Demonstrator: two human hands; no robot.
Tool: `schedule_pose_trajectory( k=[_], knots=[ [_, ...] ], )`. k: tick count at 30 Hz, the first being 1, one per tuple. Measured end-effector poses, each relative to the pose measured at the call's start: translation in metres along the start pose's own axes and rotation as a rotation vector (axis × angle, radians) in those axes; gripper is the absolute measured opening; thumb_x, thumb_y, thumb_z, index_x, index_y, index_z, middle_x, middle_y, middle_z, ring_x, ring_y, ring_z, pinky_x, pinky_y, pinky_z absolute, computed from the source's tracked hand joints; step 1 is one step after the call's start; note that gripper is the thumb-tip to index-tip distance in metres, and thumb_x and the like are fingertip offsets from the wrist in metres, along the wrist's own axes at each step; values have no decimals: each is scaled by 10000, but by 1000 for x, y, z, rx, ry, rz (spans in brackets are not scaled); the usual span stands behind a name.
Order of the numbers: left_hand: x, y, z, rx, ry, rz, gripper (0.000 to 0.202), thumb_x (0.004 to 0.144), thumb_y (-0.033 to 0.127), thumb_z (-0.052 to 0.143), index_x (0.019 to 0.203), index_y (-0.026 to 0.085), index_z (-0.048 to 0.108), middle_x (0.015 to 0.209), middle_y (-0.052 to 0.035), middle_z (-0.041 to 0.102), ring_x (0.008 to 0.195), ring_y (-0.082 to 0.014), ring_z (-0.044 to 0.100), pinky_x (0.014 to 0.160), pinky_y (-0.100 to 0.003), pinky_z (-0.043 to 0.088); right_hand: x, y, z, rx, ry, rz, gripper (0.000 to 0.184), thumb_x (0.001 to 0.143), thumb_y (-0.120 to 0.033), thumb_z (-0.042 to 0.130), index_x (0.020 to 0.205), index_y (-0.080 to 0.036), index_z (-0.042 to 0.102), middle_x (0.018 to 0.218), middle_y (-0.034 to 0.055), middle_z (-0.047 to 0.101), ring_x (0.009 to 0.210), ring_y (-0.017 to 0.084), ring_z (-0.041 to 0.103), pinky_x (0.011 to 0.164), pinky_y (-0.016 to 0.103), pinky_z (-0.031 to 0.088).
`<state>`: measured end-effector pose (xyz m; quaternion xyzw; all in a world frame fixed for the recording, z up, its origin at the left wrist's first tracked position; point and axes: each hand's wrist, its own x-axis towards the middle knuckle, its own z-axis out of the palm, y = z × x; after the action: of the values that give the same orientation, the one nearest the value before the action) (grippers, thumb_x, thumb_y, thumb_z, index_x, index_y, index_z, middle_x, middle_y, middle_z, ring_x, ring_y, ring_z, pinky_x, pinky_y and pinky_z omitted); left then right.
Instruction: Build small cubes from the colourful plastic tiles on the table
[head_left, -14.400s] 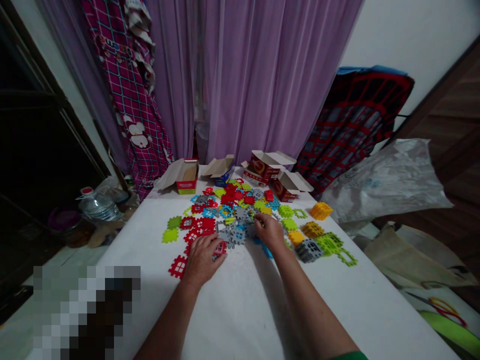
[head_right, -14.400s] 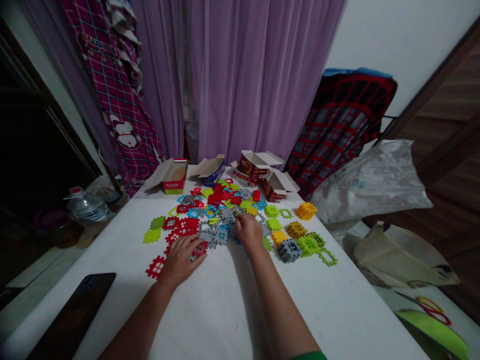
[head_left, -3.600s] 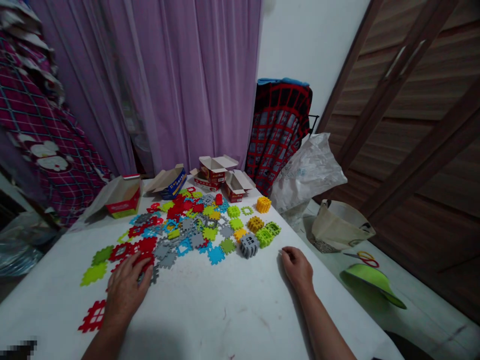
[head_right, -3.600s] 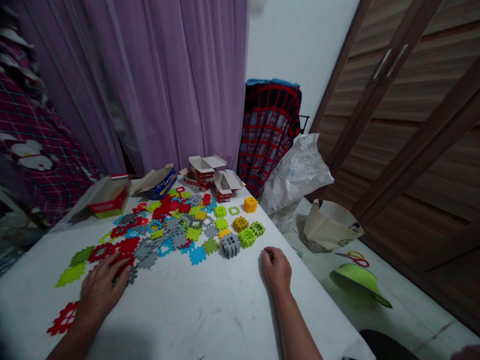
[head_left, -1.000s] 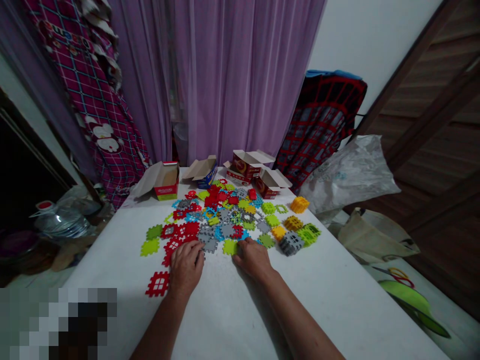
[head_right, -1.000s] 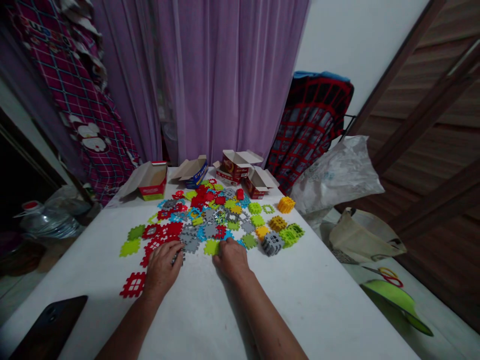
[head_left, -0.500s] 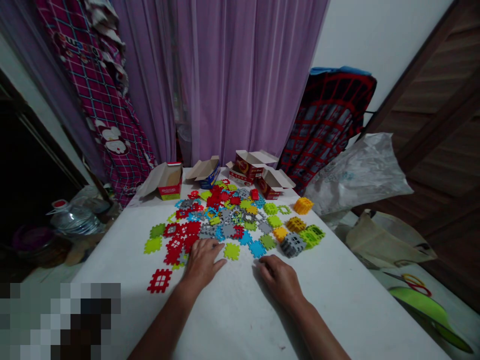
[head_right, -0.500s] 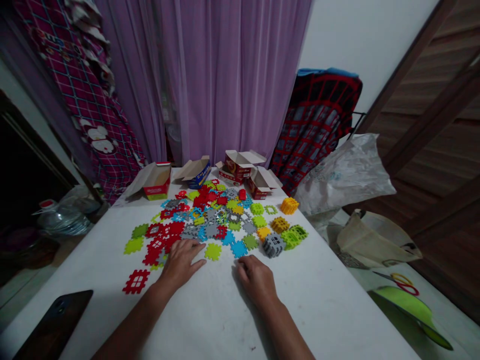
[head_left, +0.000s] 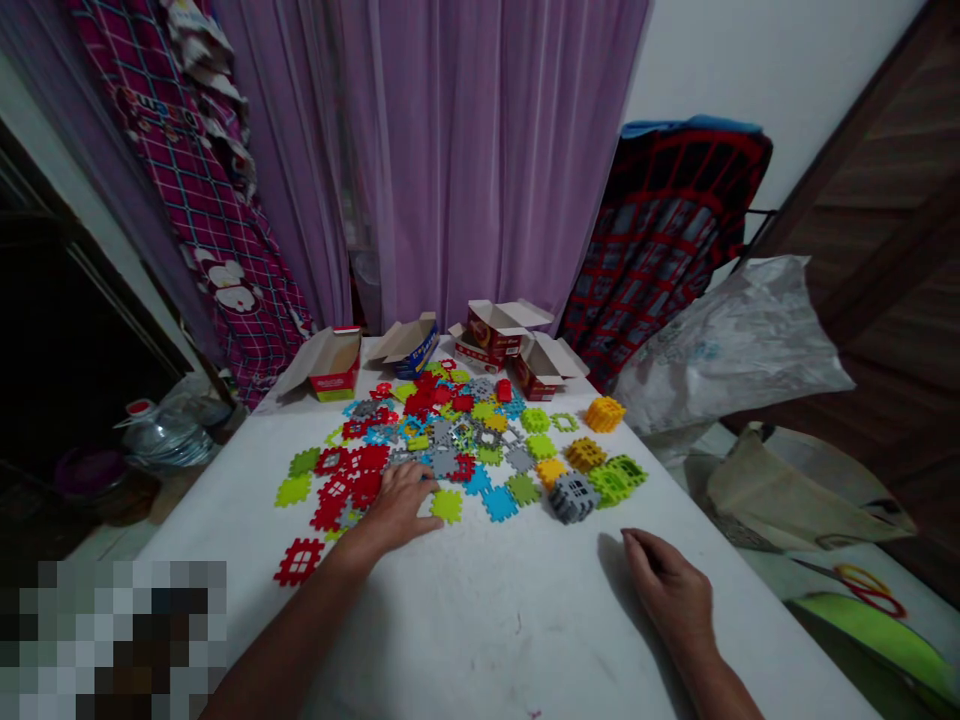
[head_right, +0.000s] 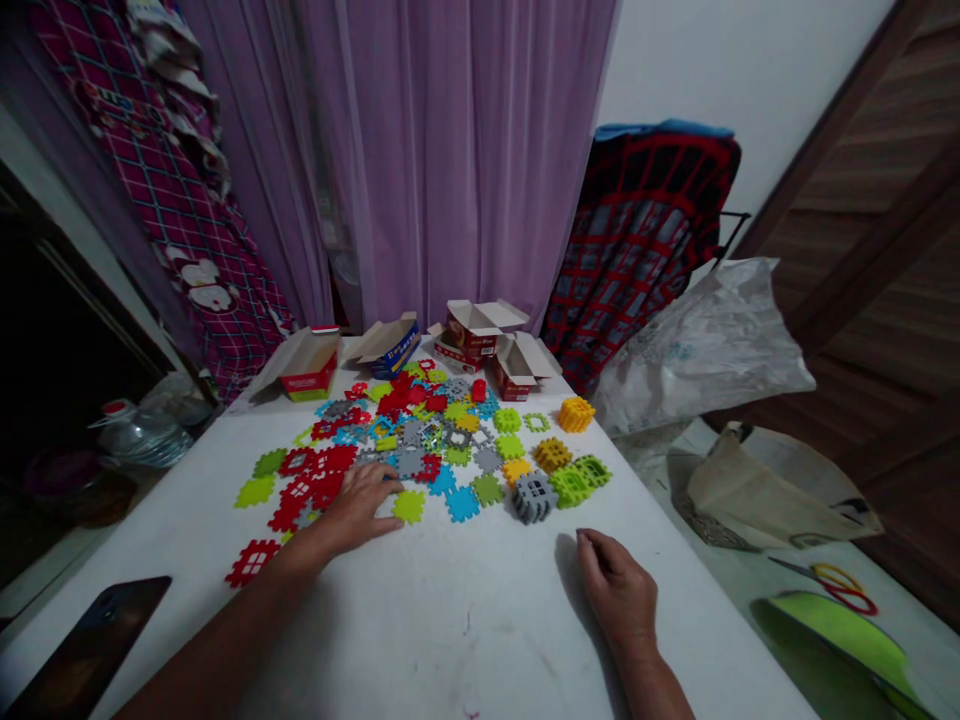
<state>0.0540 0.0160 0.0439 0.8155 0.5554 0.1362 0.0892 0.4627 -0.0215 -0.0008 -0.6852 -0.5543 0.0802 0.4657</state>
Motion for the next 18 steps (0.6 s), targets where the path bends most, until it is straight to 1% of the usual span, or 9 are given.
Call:
schedule_pose_trajectory(
  k=[3, 5, 6, 7, 9, 11, 13, 15, 18],
  knots=[
    [-3, 5, -3, 2, 65, 7, 389, 744, 435, 759, 1081, 261, 674, 1218, -66, 625, 1209, -280, 510, 1065, -486, 318, 31, 10, 1, 23, 120, 145, 517, 652, -664, 580, 781, -204, 779, 779, 78, 763, 717, 254, 687, 684, 331, 537],
    [5, 14, -10, -10, 111, 12, 392, 750, 466, 748, 1084, 276, 670, 1219, -55, 628, 1202, -280, 509, 1048, -475, 330, 51, 16, 1, 37, 197, 238, 559, 632, -677, 563, 796, -188, 777, 787, 86, 763, 752, 271, 686, 697, 343, 528],
    [13, 20, -15, -15, 136, 10, 392, 756, 478, 741, 1087, 282, 669, 1227, -50, 626, 1203, -281, 506, 1041, -470, 336, 59, 19, 0, 43, 223, 277, 570, 622, -678, 557, 798, -181, 775, 778, 88, 760, 759, 275, 684, 699, 348, 522],
    [25, 27, -18, -18, 164, -1, 385, 764, 478, 735, 1087, 280, 669, 1237, -48, 622, 1209, -280, 502, 1042, -465, 336, 66, 22, 1, 49, 240, 307, 574, 616, -676, 553, 795, -177, 774, 763, 87, 756, 761, 278, 681, 698, 350, 516],
    [57, 45, -22, -21, 196, -34, 365, 761, 468, 742, 1058, 267, 680, 1223, -47, 626, 1194, -277, 510, 1035, -455, 340, 74, 27, 1, 64, 252, 340, 562, 609, -666, 555, 786, -179, 773, 741, 81, 751, 759, 278, 676, 694, 350, 508],
    [94, 65, -19, -29, 195, -78, 376, 762, 488, 737, 1055, 257, 690, 1203, -56, 631, 1189, -281, 510, 1027, -449, 349, 77, 32, 2, 80, 244, 350, 539, 607, -654, 567, 781, -187, 773, 748, 76, 753, 761, 275, 675, 695, 347, 506],
    [128, 84, -10, -40, 156, -99, 380, 758, 512, 734, 1033, 252, 699, 1198, -64, 633, 1184, -285, 512, 1034, -452, 346, 77, 34, 3, 100, 233, 360, 527, 601, -644, 579, 779, -189, 775, 767, 77, 758, 770, 274, 676, 700, 344, 510],
    [153, 100, 3, -57, 136, -101, 388, 739, 497, 756, 1032, 250, 697, 1198, -68, 637, 1189, -286, 511, 1040, -448, 342, 76, 34, 3, 125, 218, 381, 518, 592, -631, 589, 779, -186, 777, 777, 83, 760, 777, 276, 679, 708, 345, 516],
    [173, 115, 19, -78, 96, -110, 385, 723, 457, 776, 1029, 239, 692, 1196, -72, 642, 1199, -283, 515, 1035, -433, 344, 76, 33, 2, 145, 181, 416, 507, 580, -614, 606, 785, -184, 780, 796, 88, 764, 795, 281, 684, 739, 355, 521]
  ],
)
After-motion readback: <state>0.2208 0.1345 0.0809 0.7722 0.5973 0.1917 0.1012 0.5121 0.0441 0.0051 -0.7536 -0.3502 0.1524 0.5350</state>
